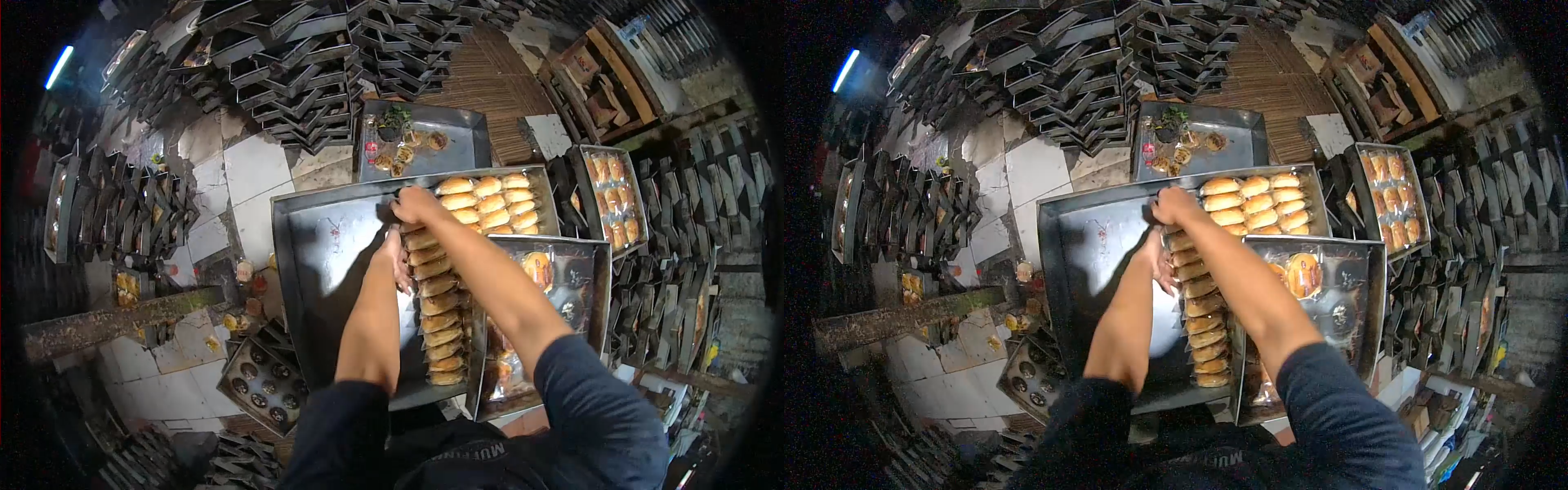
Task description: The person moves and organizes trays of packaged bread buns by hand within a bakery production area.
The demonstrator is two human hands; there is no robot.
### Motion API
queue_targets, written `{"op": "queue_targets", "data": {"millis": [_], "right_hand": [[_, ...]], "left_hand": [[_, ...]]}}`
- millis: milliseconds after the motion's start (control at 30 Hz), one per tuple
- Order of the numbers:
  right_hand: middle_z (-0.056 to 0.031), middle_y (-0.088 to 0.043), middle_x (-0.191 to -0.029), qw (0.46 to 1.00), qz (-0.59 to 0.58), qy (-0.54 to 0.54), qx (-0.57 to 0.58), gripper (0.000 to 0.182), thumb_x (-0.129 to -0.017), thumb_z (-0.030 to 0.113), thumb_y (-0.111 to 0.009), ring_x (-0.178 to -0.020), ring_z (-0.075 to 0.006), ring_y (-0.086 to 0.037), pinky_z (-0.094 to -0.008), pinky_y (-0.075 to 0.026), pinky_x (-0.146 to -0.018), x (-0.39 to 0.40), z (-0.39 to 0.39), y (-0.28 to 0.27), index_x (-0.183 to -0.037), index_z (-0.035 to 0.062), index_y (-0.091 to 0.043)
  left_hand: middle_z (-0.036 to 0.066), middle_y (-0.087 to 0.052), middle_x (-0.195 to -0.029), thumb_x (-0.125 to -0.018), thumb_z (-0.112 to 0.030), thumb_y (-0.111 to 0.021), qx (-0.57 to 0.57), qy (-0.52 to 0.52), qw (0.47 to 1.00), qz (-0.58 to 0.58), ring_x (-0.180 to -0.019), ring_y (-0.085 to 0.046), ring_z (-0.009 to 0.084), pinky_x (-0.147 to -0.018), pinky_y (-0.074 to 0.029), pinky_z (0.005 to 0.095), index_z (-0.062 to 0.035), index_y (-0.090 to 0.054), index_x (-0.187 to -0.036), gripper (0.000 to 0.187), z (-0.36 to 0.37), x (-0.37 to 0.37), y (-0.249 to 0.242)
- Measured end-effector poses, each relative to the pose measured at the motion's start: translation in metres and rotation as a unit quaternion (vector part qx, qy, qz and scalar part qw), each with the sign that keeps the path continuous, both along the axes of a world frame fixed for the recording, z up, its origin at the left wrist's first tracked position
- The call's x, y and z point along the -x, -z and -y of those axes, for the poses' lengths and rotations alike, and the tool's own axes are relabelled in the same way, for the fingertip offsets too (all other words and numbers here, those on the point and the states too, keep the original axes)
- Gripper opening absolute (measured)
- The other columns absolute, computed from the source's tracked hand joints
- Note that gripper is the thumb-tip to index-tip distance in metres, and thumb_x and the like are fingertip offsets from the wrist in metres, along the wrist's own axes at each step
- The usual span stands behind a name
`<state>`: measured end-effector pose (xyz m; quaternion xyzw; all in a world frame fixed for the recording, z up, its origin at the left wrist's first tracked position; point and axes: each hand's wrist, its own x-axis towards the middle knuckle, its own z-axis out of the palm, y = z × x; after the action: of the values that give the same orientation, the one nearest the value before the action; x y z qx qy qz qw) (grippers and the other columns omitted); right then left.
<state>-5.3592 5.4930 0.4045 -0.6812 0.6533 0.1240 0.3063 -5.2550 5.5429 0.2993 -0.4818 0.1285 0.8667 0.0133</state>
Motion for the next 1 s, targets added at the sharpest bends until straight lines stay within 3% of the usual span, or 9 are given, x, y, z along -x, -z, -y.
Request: {"op": "queue_targets", "data": {"millis": [167, 200, 333, 400, 533, 667, 733, 867, 1000], "right_hand": [[-0.012, -0.06, -0.121, 0.972, -0.016, -0.11, -0.205, 0.048, -0.085, 0.034, -0.048, -0.097, -0.0229, -0.058, -0.0354, -0.045, -0.085, 0.017, 0.023, 0.056, -0.122, 0.0041, -0.056], [-0.0125, -0.061, -0.119, 0.938, 0.057, 0.103, -0.327, 0.044, -0.084, 0.03, -0.049, -0.097, -0.0234, -0.059, -0.0368, -0.045, -0.084, 0.022, 0.017, 0.072, -0.121, 0.0058, -0.058], [-0.0139, -0.061, -0.119, 0.96, -0.035, -0.173, -0.217, 0.04, -0.085, 0.032, -0.05, -0.101, -0.0248, -0.06, -0.0392, -0.045, -0.088, 0.024, 0.026, 0.133, -0.111, 0.0049, -0.064], [-0.0167, -0.057, -0.124, 0.992, -0.024, -0.095, -0.073, 0.044, -0.085, 0.036, -0.05, -0.114, -0.0288, -0.054, -0.0402, -0.041, -0.097, 0.015, -0.025, -0.018, -0.114, 0.0034, -0.061], [-0.0269, -0.051, -0.122, 0.896, 0.223, -0.039, 0.383, 0.056, -0.083, 0.04, -0.057, -0.118, -0.0383, -0.046, -0.0447, -0.037, -0.099, 0.072, -0.118, -0.084, -0.125, 0.0045, -0.051], [-0.0264, -0.052, -0.121, 0.87, 0.192, 0.326, 0.317, 0.07, -0.074, 0.04, -0.07, -0.116, -0.042, -0.047, -0.0495, -0.035, -0.099, 0.222, -0.235, -0.102, -0.124, -0.0027, -0.046], [-0.0288, -0.05, -0.121, 0.879, 0.072, 0.43, 0.194, 0.09, -0.068, 0.046, -0.075, -0.12, -0.0414, -0.043, -0.0549, -0.029, -0.102, 0.249, -0.262, -0.092, -0.13, -0.0066, -0.037], [-0.0269, -0.059, -0.112, 0.913, 0.152, 0.366, 0.099, 0.096, -0.053, 0.05, -0.083, -0.103, -0.039, -0.059, -0.0417, -0.046, -0.088, 0.276, -0.266, -0.049, -0.12, -0.0066, -0.047], [-0.0218, -0.063, -0.105, 0.859, 0.292, 0.377, 0.185, 0.078, -0.063, 0.036, -0.082, -0.093, -0.0335, -0.063, -0.0383, -0.049, -0.084, 0.299, -0.302, -0.049, -0.118, -0.0074, -0.049]], "left_hand": [[0.025, -0.016, -0.15, -0.093, -0.051, -0.04, 0.489, -0.065, 0.805, 0.331, -0.138, -0.017, 0.04, -0.106, -0.016, 0.0645, -0.0085, -0.024, -0.146, 0.07, -0.095, 0.017, -0.046], [0.025, -0.011, -0.151, -0.095, -0.046, -0.041, 0.587, -0.049, 0.728, 0.349, -0.14, -0.014, 0.0386, -0.107, -0.017, 0.0637, -0.0062, -0.024, -0.145, 0.067, -0.113, 0.031, -0.064], [0.025, -0.008, -0.151, -0.093, -0.04, -0.046, 0.695, 0.194, 0.575, 0.386, -0.138, -0.007, 0.0461, -0.11, -0.01, 0.0609, -0.0021, -0.028, -0.143, 0.065, -0.138, 0.055, -0.046], [0.028, -0.009, -0.151, -0.092, -0.022, -0.051, 0.769, 0.137, 0.503, 0.371, -0.138, -0.004, 0.0473, -0.109, -0.018, 0.0575, 0.0068, -0.021, -0.142, 0.065, -0.139, 0.045, -0.043], [0.028, -0.04, -0.132, -0.091, -0.021, -0.052, 0.703, -0.068, 0.524, 0.476, -0.119, -0.043, 0.0416, -0.101, -0.036, 0.0442, 0.0114, -0.035, -0.131, 0.054, -0.186, 0.017, -0.093], [0.021, -0.058, -0.098, -0.089, -0.02, -0.055, 0.712, -0.236, 0.533, 0.391, -0.081, -0.057, 0.029, -0.074, -0.047, 0.0385, 0.0073, -0.054, -0.11, 0.034, -0.279, 0.069, -0.176], [0.025, -0.06, -0.104, -0.091, -0.022, -0.051, 0.642, -0.178, 0.659, 0.349, -0.09, -0.061, 0.0315, -0.08, -0.047, 0.0395, 0.006, -0.052, -0.117, 0.038, -0.318, 0.124, -0.214], [0.035, -0.046, -0.121, -0.089, -0.032, -0.052, 0.527, 0.122, 0.642, 0.543, -0.108, -0.049, 0.0456, -0.093, -0.039, 0.0493, 0.0072, -0.02, -0.14, 0.072, -0.315, 0.2, -0.189], [0.037, -0.046, -0.118, -0.073, -0.038, -0.072, 0.481, 0.085, 0.672, 0.556, -0.108, -0.049, 0.0452, -0.094, -0.037, 0.051, 0.0103, -0.02, -0.139, 0.097, -0.313, 0.21, -0.192]]}}
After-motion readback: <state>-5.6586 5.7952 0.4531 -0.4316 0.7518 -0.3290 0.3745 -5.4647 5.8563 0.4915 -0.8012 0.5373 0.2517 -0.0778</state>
